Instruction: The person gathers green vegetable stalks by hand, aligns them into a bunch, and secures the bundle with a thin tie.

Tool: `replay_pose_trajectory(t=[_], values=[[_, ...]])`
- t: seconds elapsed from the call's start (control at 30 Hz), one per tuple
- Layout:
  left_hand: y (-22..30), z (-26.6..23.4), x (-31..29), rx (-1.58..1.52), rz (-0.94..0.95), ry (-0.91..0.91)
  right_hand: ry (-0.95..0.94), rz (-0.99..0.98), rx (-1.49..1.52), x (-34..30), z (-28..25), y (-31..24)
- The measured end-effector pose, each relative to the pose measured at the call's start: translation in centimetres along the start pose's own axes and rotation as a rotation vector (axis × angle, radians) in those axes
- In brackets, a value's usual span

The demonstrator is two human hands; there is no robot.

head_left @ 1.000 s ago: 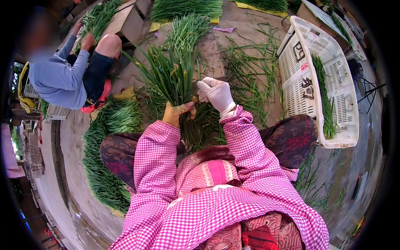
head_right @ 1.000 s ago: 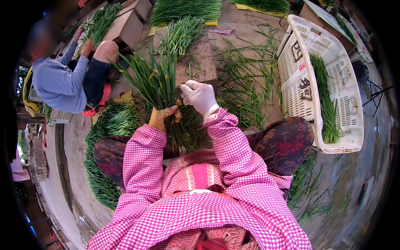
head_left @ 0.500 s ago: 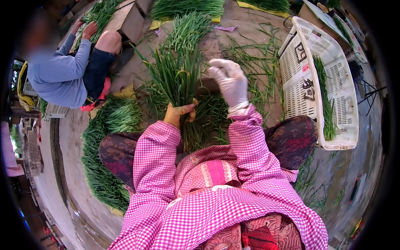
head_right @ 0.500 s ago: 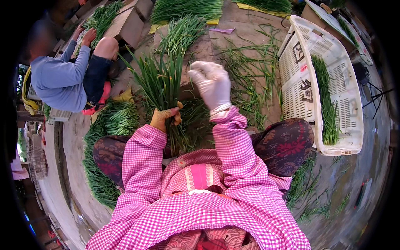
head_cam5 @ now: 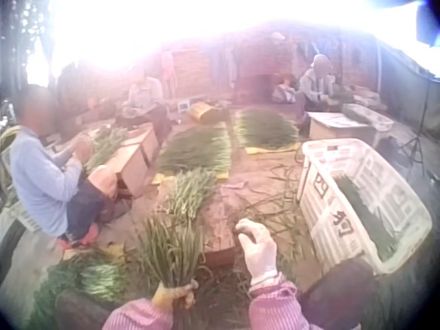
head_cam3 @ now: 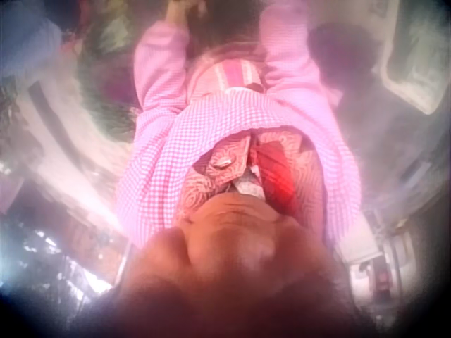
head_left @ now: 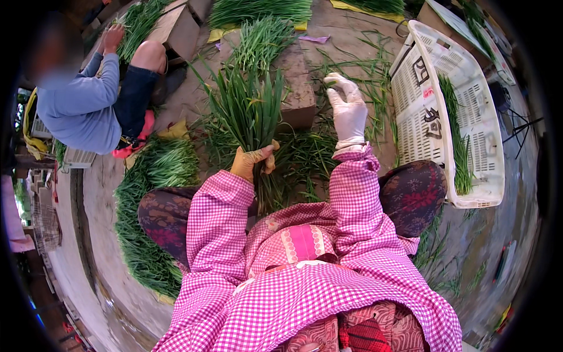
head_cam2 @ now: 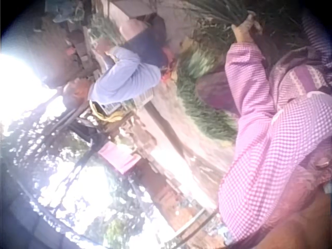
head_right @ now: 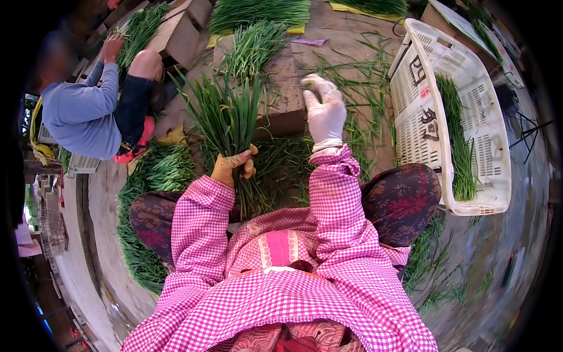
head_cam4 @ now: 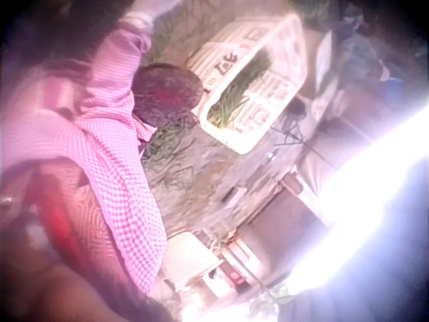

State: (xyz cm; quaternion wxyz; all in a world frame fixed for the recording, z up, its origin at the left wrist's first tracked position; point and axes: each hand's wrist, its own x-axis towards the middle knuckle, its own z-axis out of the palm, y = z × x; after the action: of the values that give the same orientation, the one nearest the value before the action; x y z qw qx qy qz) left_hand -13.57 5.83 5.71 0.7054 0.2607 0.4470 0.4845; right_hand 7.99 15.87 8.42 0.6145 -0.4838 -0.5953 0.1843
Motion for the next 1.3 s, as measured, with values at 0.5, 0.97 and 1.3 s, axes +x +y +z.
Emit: replay_pose_trajectory(t=[0.5,0.97,1.3], values=[[-0.2,0.2,-0.3,-0.096,0.105,0.007,-0.292,-0.273,-0.14,-3.3,4.2,-3.4],[-0.3,-0.7,0.2,-0.026,0.122,0.041,-0.007,-0.107,-0.279,-3.0,3.5,-1.1],[-0.9,-1.7,1.1,-0.081,0.046,0.176,-0.355,0.406,0.128,-1.0,-0.4,3.0]])
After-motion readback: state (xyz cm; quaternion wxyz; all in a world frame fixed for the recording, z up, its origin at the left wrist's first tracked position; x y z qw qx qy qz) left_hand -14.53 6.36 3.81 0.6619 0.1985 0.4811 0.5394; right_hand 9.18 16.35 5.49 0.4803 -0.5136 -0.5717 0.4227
